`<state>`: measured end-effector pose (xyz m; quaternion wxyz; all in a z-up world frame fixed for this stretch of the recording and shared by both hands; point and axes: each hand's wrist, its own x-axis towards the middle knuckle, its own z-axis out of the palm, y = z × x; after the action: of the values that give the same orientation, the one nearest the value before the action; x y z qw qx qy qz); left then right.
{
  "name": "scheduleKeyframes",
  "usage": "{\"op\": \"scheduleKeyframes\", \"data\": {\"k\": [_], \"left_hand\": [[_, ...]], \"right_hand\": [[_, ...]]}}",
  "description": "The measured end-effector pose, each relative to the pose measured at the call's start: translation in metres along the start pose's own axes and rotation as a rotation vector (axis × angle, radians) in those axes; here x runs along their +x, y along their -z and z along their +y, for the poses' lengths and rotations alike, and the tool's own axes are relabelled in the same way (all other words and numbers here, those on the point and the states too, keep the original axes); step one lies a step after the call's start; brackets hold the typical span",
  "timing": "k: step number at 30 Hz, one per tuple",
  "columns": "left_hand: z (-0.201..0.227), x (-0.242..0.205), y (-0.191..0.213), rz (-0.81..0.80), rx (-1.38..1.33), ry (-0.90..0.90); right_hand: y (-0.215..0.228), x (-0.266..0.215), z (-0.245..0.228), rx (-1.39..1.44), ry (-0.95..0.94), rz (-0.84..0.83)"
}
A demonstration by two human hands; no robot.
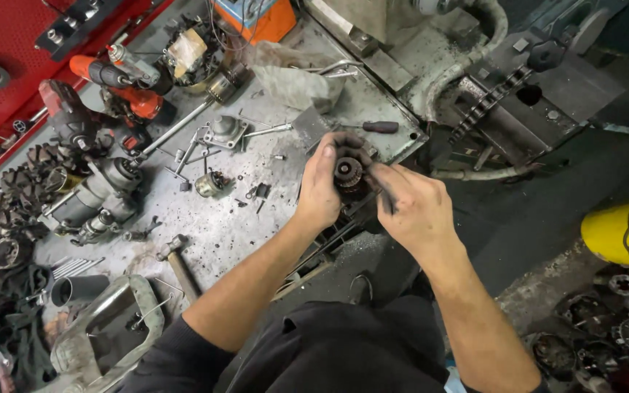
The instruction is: The person holds a cylindrical mechanical component and uses a small metal tool to manipulate its internal parts. They rotate the component and adjust the tool's position repeatedly while working at a cluttered metal workbench.
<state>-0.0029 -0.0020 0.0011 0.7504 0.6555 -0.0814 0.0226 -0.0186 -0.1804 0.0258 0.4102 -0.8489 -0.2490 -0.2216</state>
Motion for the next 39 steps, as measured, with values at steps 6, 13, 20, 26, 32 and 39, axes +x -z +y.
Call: {"op": "scheduleKeyframes", "data": {"k": [6,13,20,26,32,39], "left_hand": [[-0.001,-0.001,0.000,0.010,0.042,-0.033],[-0.002,-0.005,0.002,0.049,0.104,-0.016],[-0.004,-0.007,-0.003,0.165,0.045,0.015],[0.002,-0.012,-0.008,0.218,0.033,0.024],[0.003,-0.014,-0.009,0.252,0.080,0.050],[0.008,-0.014,-0.010,0.246,0.114,0.037]], "right_hand": [[0.019,0.013,0.000,-0.168,0.068,-0.229],[0.006,0.009,0.000,-0.003,0.075,-0.091],[0.005,0.015,0.004,0.338,-0.114,0.087],[-0.003,0.010,0.015,0.389,-0.090,-0.019],[-0.005,0.011,0.023,0.430,-0.020,-0.054],[-0.002,0.012,0.026,0.271,0.091,-0.095]]}}
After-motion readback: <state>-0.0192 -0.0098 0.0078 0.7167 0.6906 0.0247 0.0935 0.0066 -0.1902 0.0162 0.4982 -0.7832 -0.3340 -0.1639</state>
